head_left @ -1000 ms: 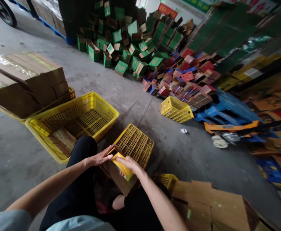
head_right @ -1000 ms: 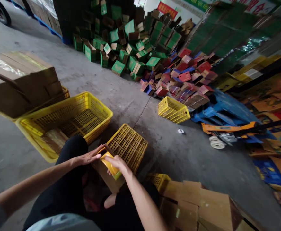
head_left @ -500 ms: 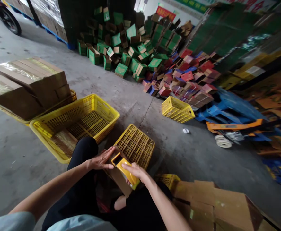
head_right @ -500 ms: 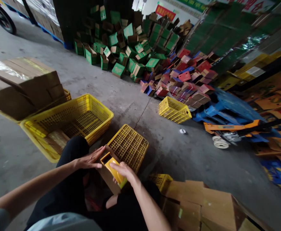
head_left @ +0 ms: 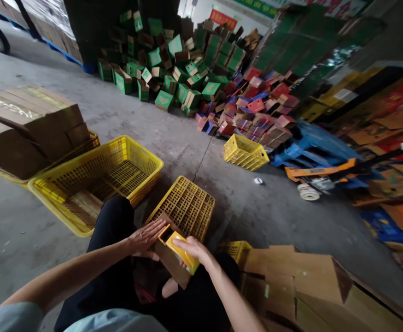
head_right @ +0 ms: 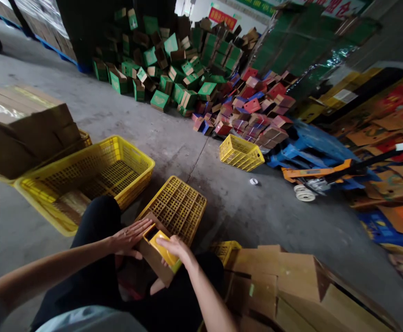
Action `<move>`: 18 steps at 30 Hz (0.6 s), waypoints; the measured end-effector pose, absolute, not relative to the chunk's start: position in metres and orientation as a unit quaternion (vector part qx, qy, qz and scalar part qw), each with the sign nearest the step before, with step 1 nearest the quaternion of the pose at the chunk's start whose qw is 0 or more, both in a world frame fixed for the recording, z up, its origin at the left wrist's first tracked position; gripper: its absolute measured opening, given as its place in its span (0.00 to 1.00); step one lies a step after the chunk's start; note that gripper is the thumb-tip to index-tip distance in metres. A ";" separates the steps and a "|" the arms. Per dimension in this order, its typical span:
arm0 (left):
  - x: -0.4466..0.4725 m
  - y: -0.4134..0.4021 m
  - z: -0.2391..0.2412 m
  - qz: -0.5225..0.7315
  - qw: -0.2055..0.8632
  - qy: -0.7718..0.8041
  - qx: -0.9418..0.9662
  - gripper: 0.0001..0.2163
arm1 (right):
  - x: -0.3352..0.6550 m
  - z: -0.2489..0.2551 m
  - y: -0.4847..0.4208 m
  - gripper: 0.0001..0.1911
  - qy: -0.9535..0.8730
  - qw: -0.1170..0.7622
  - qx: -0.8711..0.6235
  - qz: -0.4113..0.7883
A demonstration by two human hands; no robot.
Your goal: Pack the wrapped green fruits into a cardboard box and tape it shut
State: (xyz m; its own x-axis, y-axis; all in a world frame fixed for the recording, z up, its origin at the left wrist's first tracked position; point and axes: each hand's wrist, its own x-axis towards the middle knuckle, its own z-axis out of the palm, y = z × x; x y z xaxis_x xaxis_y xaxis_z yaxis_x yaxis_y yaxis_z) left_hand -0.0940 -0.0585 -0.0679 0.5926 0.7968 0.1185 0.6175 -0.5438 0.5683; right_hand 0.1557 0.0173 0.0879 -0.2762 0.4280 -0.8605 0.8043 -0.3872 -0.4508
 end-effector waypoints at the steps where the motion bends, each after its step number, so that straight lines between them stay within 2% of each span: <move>1: -0.094 -0.057 -0.068 0.182 0.247 0.410 0.859 0.55 | 0.157 0.087 0.018 0.26 0.530 0.158 0.581 -0.597; 14: -0.099 -0.053 -0.073 0.156 0.277 0.408 0.856 0.56 | 0.181 0.093 0.003 0.22 0.519 0.129 0.582 -0.613; 18: -0.098 -0.038 -0.068 0.149 0.271 0.406 0.860 0.52 | 0.179 0.098 0.007 0.23 0.516 0.109 0.588 -0.613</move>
State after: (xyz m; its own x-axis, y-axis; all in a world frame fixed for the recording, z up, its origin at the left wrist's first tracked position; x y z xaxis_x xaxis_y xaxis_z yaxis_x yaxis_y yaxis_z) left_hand -0.0981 -0.0377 -0.0678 0.6255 0.7794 0.0351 0.6183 -0.5227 0.5869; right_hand 0.1789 0.0074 0.0977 -0.2838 0.4736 -0.8338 0.7407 -0.4440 -0.5043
